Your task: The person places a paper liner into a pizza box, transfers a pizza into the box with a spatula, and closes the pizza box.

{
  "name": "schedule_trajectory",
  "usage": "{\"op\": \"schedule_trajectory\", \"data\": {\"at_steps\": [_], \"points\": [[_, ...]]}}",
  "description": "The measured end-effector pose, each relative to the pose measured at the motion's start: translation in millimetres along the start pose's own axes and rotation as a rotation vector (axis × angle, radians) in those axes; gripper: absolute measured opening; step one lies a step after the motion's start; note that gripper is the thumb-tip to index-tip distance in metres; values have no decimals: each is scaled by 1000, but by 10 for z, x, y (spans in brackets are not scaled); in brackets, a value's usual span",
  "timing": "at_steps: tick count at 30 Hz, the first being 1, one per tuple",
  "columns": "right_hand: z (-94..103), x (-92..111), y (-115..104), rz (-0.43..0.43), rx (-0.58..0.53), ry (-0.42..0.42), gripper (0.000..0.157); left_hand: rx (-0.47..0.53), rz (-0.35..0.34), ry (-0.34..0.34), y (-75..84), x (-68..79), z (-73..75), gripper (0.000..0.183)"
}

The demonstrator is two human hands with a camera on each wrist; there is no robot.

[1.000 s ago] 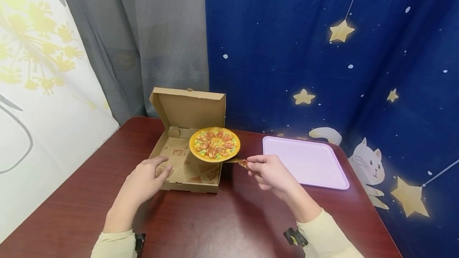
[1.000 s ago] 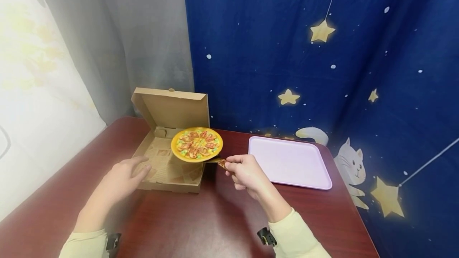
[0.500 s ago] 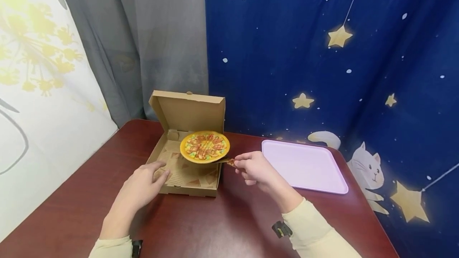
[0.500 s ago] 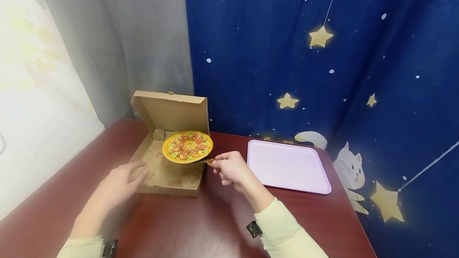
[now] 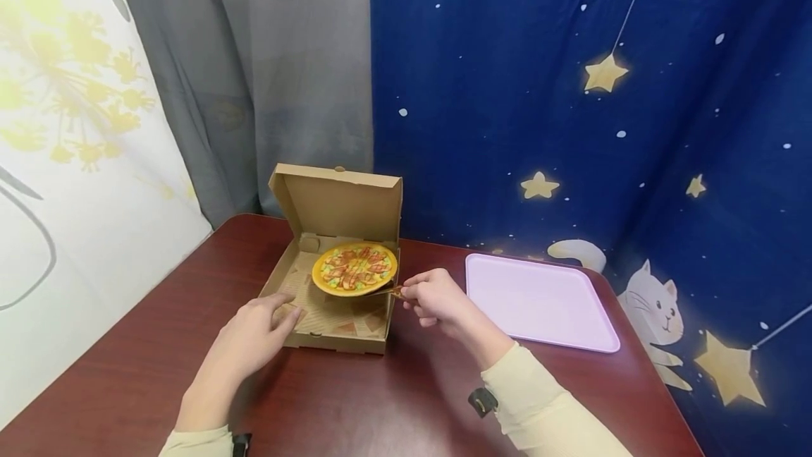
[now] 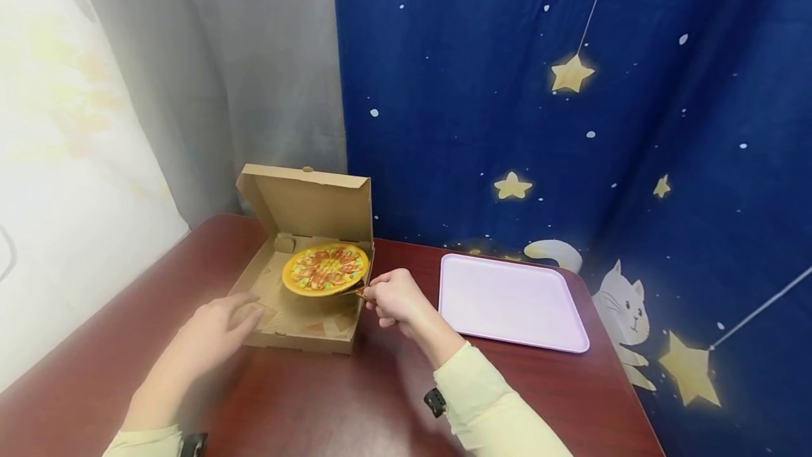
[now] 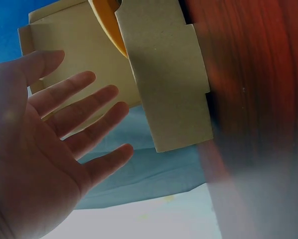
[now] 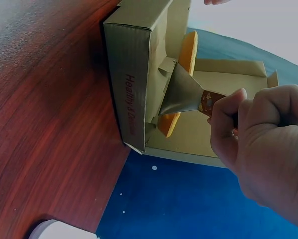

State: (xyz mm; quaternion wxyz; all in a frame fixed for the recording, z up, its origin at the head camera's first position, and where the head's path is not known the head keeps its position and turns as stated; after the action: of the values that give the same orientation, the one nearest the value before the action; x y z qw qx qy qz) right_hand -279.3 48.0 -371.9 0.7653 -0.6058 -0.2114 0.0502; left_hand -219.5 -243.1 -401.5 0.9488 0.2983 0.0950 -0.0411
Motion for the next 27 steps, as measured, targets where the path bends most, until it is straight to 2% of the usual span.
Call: {"op": "schedule_trajectory", "data": {"at_steps": [19,23,27], "points": [[-189,-189,34,8,21,-28,20,-10,4,1,-27,15,-54,45],[-239,-251,15,-1,35,-23,9,-2,6,1,-30,35,-55,42],[-262,-302,-11,-7,60,-3,17,2,0,4,-31,38,-70,44]]}}
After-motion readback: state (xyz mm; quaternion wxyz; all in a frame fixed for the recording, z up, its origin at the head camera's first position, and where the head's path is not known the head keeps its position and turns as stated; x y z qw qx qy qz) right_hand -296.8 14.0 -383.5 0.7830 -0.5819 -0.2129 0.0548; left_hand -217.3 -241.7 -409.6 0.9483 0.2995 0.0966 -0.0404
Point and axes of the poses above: each hand's wrist, its own x-axis away from the middle knuckle, its own z-axis out of the back of the hand, y = z × x, the point moved 5 cm from there along -x, towards the middle knuckle, and after that the axes turned 5 degrees about x, right-handed, at the moved point
